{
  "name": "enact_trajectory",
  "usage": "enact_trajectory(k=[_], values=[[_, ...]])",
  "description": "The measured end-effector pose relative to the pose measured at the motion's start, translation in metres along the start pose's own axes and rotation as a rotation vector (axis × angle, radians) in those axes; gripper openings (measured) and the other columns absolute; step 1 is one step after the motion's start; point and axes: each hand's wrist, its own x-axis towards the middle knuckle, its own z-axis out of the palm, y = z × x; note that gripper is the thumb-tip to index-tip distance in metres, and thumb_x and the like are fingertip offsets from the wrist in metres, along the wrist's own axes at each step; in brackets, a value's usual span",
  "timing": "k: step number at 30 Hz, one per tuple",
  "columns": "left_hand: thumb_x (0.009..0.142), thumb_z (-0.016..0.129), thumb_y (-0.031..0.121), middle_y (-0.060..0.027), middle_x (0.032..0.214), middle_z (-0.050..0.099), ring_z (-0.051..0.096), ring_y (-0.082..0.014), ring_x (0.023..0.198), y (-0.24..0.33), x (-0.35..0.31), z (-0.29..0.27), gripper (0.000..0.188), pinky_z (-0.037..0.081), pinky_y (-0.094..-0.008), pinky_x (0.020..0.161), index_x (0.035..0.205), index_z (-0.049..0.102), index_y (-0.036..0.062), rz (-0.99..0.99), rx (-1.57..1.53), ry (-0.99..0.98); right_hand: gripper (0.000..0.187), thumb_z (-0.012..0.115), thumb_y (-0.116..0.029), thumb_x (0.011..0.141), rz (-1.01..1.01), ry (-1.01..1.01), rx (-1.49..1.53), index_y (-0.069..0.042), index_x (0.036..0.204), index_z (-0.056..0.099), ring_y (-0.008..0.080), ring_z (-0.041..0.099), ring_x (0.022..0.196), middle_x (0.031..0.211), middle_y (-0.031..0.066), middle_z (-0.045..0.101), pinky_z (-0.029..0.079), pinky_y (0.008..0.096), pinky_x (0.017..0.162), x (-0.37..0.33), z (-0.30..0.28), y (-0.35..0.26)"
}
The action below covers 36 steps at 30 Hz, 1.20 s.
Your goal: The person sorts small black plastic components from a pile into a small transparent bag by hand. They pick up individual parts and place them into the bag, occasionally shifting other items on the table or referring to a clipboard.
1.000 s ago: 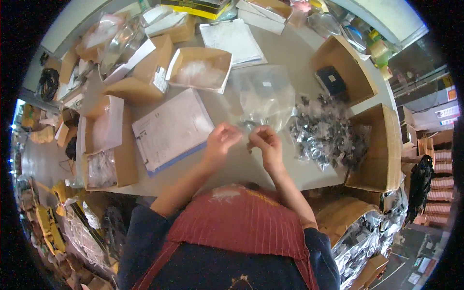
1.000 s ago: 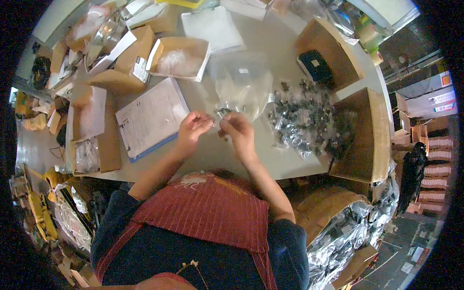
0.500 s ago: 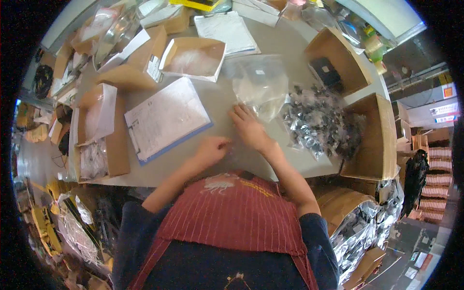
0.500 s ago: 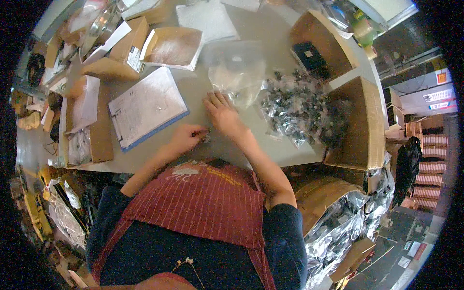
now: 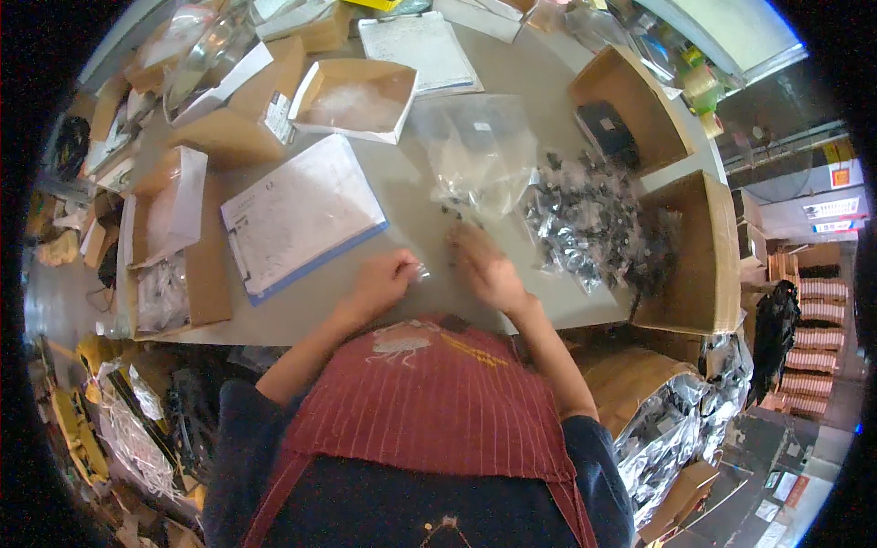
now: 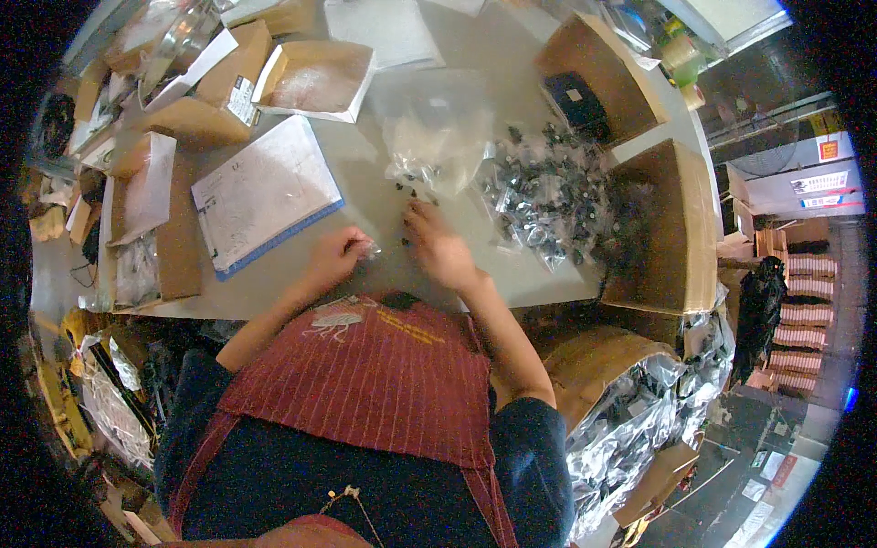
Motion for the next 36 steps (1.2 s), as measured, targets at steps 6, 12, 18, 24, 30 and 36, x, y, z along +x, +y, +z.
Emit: enact_trajectory(k=[6,12,18,24,30,36], values=[[0.093,0.063,0.031,-0.0124,0.084,0.069,0.065,-0.0304,0.077,0.036,0.005,-0.013,0.023,0.05,-0.0401,0.072,0.095,0.068,0.009,-0.146,0.082,-0.034,0.038,0.06,0.003,0.082,0.212,0.202,-0.11,-0.004,0.119,0.063,0.0396,0.061,0.109,0.117,0.0185,0.064,0.051,0.0434,0.091,0.003,-0.015,0.023],[0.093,0.062,0.029,-0.0107,0.09,0.07,0.065,-0.0348,0.085,0.015,0.015,0.003,0.022,0.051,-0.0428,0.074,0.098,0.072,0.0105,0.232,0.121,-0.006,0.029,0.058,-0.002,0.082,0.073,0.166,-0.329,-0.007,0.11,0.064,0.0387,0.061,0.096,0.103,0.0164,0.062,0.052,0.046,0.083,0.013,0.004,0.037],[0.085,0.075,0.031,-0.0082,0.087,0.065,0.065,-0.0258,0.08,0.007,0.017,0.014,0.024,0.051,-0.0382,0.069,0.093,0.068,0.0092,0.205,0.194,0.094,0.02,0.063,-0.008,0.081,0.258,0.072,-0.244,-0.008,0.1,0.066,0.0371,0.062,0.087,0.091,0.0143,0.063,0.052,0.0463,0.076,0.004,-0.007,0.014],[0.081,0.079,0.032,-0.0072,0.087,0.064,0.065,-0.0258,0.081,0.021,0.021,0.021,0.028,0.052,-0.0376,0.071,0.094,0.068,0.0089,0.245,0.159,0.159,0.017,0.066,-0.009,0.08,0.216,0.134,-0.302,-0.008,0.097,0.069,0.0354,0.064,0.086,0.089,0.0135,0.064,0.052,0.0443,0.074,0.002,0.008,0.01],[0.08,0.078,0.026,-0.0089,0.095,0.066,0.066,-0.0278,0.087,0.018,0.019,0.02,0.027,0.053,-0.0389,0.079,0.1,0.07,0.0089,0.247,0.14,0.117,0.014,0.068,-0.01,0.08,0.234,0.193,-0.126,-0.006,0.093,0.069,0.036,0.062,0.088,0.092,0.0137,0.064,0.052,0.0447,0.074,-0.002,-0.005,-0.005],[0.079,0.073,0.021,-0.013,0.106,0.063,0.061,-0.0355,0.102,0.002,0.028,0.033,0.03,0.051,-0.0456,0.087,0.107,0.068,0.0105,0.26,0.081,0.048,0.022,0.069,-0.003,0.08,-0.05,0.107,-0.022,-0.003,0.102,0.069,0.0364,0.062,0.088,0.095,0.0153,0.063,0.052,0.0442,0.077,0.008,-0.016,-0.048]])
